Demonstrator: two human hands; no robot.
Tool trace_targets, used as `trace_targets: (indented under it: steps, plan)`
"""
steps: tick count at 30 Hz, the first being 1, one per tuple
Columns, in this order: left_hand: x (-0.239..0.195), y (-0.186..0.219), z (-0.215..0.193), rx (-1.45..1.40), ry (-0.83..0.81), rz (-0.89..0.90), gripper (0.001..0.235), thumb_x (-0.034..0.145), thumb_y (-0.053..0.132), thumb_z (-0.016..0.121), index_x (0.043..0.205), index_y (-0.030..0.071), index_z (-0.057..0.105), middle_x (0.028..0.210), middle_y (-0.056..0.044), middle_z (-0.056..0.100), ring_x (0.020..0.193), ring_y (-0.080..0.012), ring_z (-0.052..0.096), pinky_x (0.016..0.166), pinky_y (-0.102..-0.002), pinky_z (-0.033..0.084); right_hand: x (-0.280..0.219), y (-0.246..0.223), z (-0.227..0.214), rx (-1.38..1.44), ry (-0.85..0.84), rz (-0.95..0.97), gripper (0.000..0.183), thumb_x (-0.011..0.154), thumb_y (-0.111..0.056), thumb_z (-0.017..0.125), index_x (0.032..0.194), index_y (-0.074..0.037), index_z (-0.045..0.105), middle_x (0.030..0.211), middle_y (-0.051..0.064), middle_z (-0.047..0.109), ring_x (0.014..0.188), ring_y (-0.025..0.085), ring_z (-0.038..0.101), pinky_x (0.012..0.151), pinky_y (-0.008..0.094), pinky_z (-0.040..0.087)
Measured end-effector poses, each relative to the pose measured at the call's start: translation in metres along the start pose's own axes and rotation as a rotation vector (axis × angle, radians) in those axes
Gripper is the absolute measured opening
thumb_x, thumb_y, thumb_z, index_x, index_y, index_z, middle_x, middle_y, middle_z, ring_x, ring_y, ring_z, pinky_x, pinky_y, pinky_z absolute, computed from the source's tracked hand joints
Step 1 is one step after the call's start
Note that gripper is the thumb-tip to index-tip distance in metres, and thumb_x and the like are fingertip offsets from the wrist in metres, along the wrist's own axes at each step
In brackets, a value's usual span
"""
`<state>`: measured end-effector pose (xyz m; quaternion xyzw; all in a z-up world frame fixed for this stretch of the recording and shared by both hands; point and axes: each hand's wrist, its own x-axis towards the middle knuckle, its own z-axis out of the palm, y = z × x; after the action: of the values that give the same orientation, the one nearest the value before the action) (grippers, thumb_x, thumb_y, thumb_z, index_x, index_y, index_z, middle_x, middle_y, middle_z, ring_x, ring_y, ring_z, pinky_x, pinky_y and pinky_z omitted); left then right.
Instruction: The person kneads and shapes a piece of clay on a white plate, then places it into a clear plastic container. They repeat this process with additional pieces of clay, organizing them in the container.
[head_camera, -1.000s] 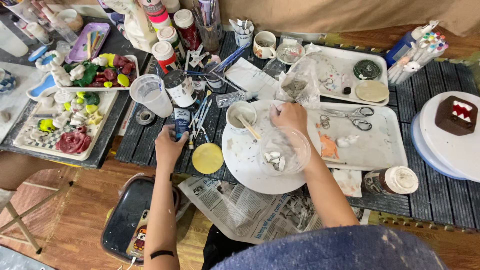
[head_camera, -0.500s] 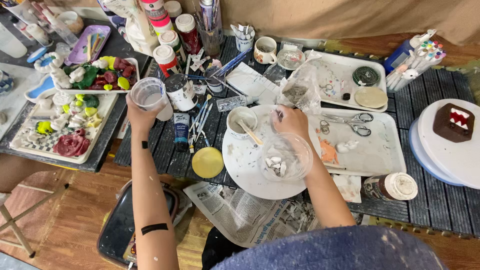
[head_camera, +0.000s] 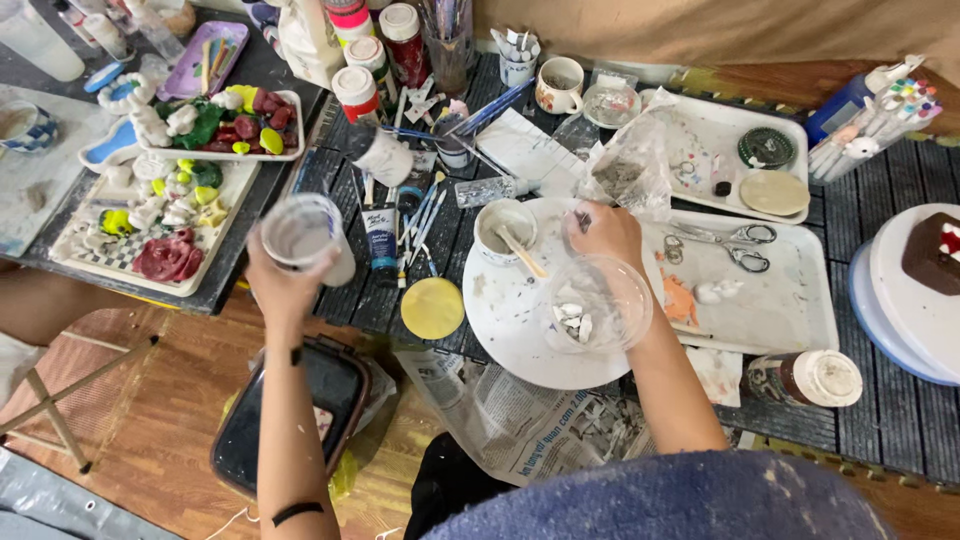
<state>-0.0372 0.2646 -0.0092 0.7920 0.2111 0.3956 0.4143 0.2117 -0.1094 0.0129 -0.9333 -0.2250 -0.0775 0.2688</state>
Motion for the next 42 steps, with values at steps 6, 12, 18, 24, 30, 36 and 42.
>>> trace_targets:
  steps: [6, 12, 18, 24, 30, 36, 42]
  plan:
    - [-0.023, 0.008, 0.004, -0.019, -0.009, -0.020, 0.098, 0.073, 0.016, 0.096, 0.152, -0.002, 0.040, 0.141, -0.018, 0.064, 0.127, -0.0246, 0.065, 0.109, -0.037, 0.053, 0.002, 0.005, 0.002, -0.017, -0.005, 0.000, 0.026, 0.088, -0.040, 0.070, 0.088, -0.015, 0.078, 0.079, 0.018, 0.072, 0.076, 0.042, 0.068, 0.072, 0.050, 0.054]
    - [-0.070, 0.028, 0.015, 0.239, 0.200, -0.132, 0.113, 0.079, 0.025, 0.091, 0.160, -0.003, 0.017, 0.160, -0.030, 0.029, 0.142, -0.0385, 0.039, 0.113, -0.049, 0.041, 0.001, 0.004, 0.002, 0.010, 0.039, -0.043, 0.025, 0.088, -0.038, 0.070, 0.088, -0.014, 0.078, 0.079, 0.018, 0.072, 0.076, 0.042, 0.068, 0.070, 0.050, 0.054]
    - [-0.142, 0.055, 0.091, 0.861, -0.494, -0.100, 0.084, 0.092, 0.058, 0.062, 0.153, 0.006, 0.037, 0.143, -0.019, 0.049, 0.131, -0.0319, 0.047, 0.110, -0.056, 0.033, -0.003, 0.017, -0.001, 0.059, -0.191, -0.075, 0.028, 0.097, -0.034, 0.061, 0.112, -0.012, 0.069, 0.094, 0.016, 0.073, 0.091, 0.038, 0.068, 0.079, 0.047, 0.052]
    - [-0.154, 0.040, 0.113, 0.816, -0.329, 0.344, 0.049, 0.097, 0.032, 0.062, 0.139, 0.006, 0.060, 0.136, -0.016, 0.067, 0.126, -0.0294, 0.062, 0.096, -0.044, 0.054, 0.006, 0.045, 0.002, 0.817, -0.304, -0.163, 0.033, 0.112, -0.029, 0.042, 0.137, -0.009, 0.050, 0.122, 0.011, 0.064, 0.116, 0.026, 0.064, 0.099, 0.040, 0.051]
    - [-0.140, 0.030, 0.073, 0.210, -0.154, -0.006, 0.028, 0.106, 0.016, 0.057, 0.125, -0.001, 0.069, 0.111, -0.020, 0.074, 0.094, -0.0275, 0.075, 0.081, -0.038, 0.059, -0.043, 0.049, -0.066, 0.971, 0.195, -0.182, 0.029, 0.113, -0.021, 0.042, 0.134, -0.003, 0.052, 0.125, 0.008, 0.061, 0.114, 0.019, 0.064, 0.101, 0.034, 0.050]
    - [-0.147, 0.063, 0.061, -0.559, -0.112, -0.423, 0.033, 0.109, 0.019, 0.050, 0.134, 0.000, 0.059, 0.112, -0.006, 0.069, 0.091, -0.0120, 0.065, 0.073, -0.030, 0.057, -0.132, 0.027, -0.110, 0.941, 0.502, -0.095, 0.012, 0.115, -0.015, 0.049, 0.120, -0.005, 0.053, 0.106, 0.006, 0.061, 0.092, 0.014, 0.058, 0.084, 0.029, 0.046]
    - [-0.159, 0.086, 0.067, -0.786, -0.181, -0.410, 0.044, 0.105, 0.011, 0.051, 0.147, 0.000, 0.045, 0.131, -0.011, 0.062, 0.108, -0.0163, 0.065, 0.082, -0.032, 0.059, -0.207, -0.079, -0.073, 0.514, -0.161, -0.467, 0.050, 0.101, -0.038, 0.064, 0.134, -0.004, 0.049, 0.096, 0.012, 0.068, 0.073, 0.022, 0.071, 0.064, 0.037, 0.061]
